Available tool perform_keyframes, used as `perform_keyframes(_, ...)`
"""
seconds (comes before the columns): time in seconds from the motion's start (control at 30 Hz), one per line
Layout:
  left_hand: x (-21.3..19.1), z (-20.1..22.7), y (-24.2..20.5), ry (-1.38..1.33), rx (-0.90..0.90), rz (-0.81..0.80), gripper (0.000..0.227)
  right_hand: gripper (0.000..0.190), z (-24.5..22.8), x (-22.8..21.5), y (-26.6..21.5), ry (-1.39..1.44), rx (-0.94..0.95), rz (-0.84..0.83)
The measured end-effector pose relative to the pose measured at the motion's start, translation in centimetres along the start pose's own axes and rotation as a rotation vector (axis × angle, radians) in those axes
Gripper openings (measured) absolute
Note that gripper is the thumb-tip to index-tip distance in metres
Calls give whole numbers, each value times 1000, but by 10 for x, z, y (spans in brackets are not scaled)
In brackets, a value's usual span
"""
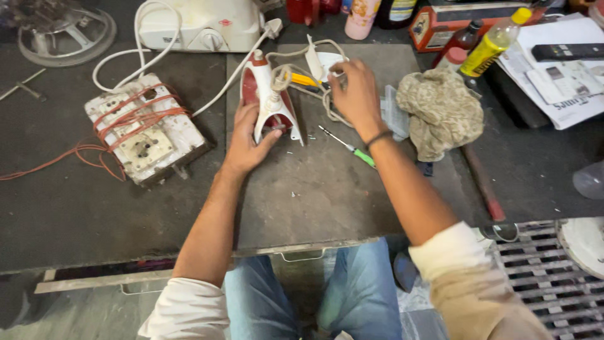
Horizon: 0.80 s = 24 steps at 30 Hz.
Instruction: The person disassembles a white and red electric iron by removing screws from the base with a screwdriver. They separate the bottom plate from the main body, inspect the internal components, and then reassemble the iron by aligning the parts and tightening the screws.
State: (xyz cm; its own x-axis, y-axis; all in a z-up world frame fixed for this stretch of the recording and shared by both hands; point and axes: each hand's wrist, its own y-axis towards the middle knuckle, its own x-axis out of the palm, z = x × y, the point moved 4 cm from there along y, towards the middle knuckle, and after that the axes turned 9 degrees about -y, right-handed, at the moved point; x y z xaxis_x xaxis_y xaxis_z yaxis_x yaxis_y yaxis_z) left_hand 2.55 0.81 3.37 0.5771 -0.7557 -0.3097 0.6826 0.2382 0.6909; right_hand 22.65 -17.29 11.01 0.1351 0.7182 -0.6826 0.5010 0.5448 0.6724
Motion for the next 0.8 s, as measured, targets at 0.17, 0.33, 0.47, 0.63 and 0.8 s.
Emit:
perform_keyframes(0.17,-1,6,0,-34,13,-16,53,27,16,65,50,-219,6,-137)
perform_keyframes(0.33,2,11,3,-16,39,-28,53,27,42,105,61,-392,195,-369)
perform_keyframes(0.47,-1,11,4,-18,20,-42,51,22,46,91,67,-303,195,-211)
perform_keyframes(0.63,-2,9,2,-67,20,-53,56,20,28,31,68,-75,153,-92)
perform_keyframes(0.8,-3,1,0,-109,17,-30,61,20,4,-24,47,153,-63,49)
